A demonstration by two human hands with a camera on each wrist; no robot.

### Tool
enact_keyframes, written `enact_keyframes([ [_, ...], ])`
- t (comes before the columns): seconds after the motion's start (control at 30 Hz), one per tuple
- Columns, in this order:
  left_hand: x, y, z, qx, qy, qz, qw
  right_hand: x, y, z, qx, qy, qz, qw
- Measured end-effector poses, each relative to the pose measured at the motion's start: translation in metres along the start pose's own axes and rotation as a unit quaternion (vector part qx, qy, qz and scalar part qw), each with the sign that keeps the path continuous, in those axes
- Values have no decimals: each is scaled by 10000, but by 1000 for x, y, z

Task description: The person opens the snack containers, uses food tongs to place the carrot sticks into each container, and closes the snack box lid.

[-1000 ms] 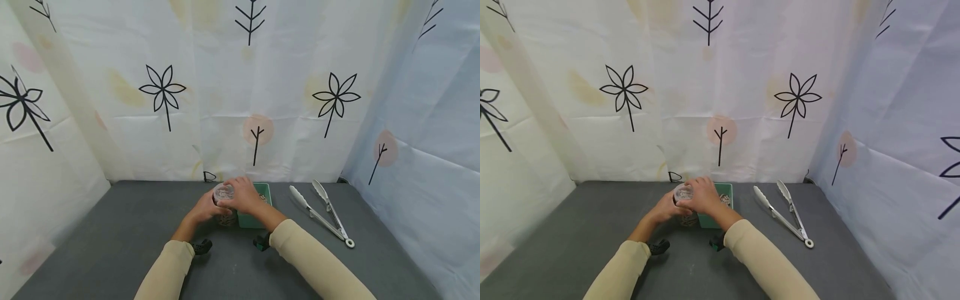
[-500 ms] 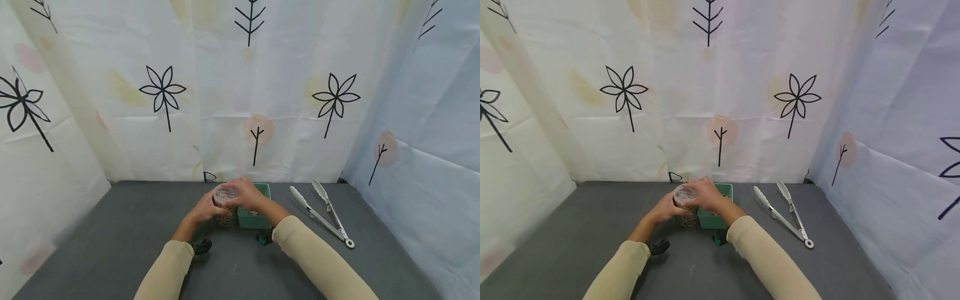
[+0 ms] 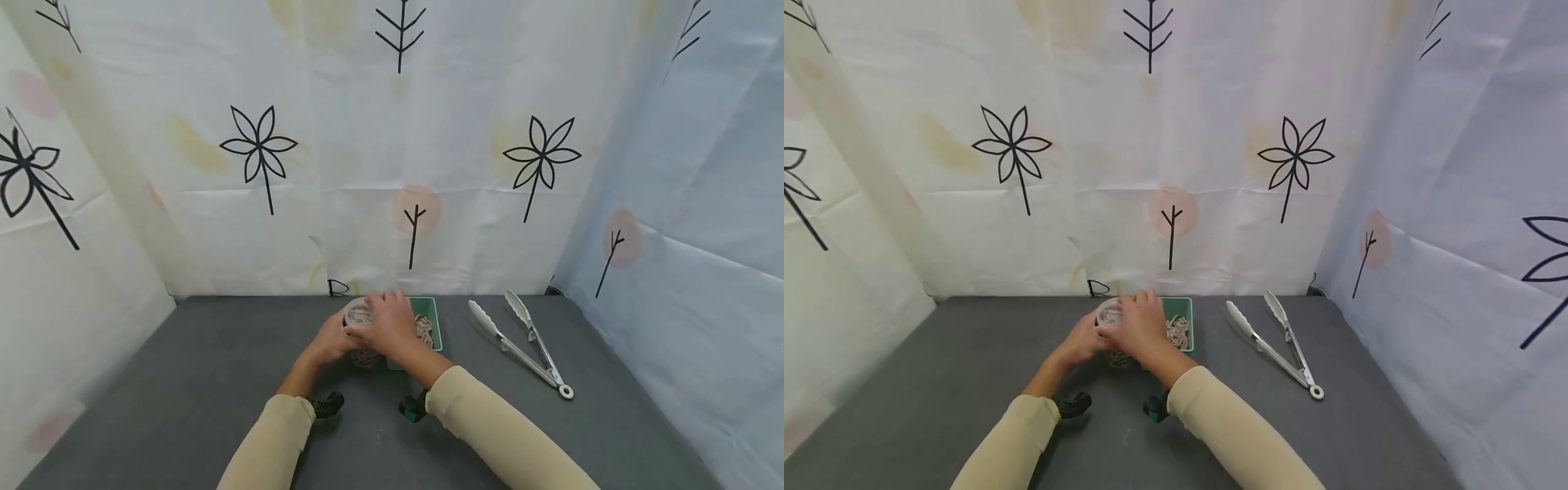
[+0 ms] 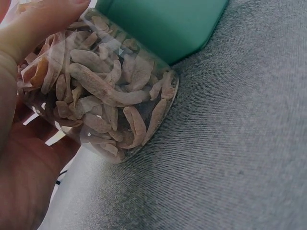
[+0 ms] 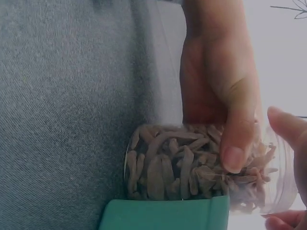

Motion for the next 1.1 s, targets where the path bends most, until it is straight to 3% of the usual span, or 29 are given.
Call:
enact_keyframes([
  [0.2,2,0,0,16,36,0,10000,0,-4,-4,460,220,-21,9987],
  [0.33,3,0,1,15,167,60,9998,-2,-7,-7,939,-410,213,9945],
  [0.43,2,0,1,58,176,22,9998,-4,-10,-9,1344,-1368,441,9804],
  [0.53,1,1,0,120,152,-50,9998,-5,-10,-10,1686,-2276,661,9568],
  [0.6,1,1,-1,141,128,-107,9998,-6,-10,-11,1834,-2623,767,9443],
  [0.7,1,2,-2,155,225,-199,9994,-9,-10,-11,1862,-2805,832,9379],
  [0.8,2,2,-2,98,205,-152,9996,-10,-10,-10,1706,-2671,758,9454],
  [0.93,5,0,0,-40,61,-23,10000,-11,-9,-8,1313,-2179,575,9654],
  [1.1,4,0,0,-36,62,-154,9999,-13,-6,-9,959,-1564,505,9817],
])
Point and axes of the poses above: each hand's wrist, its own y-axis away from the middle knuckle, its own z-axis out of the back of the hand, x = y × z, the point moved 10 cm from there along -y, towards the middle knuckle, and after that the axes turned 6 degrees about -x, right-handed, at the moved point
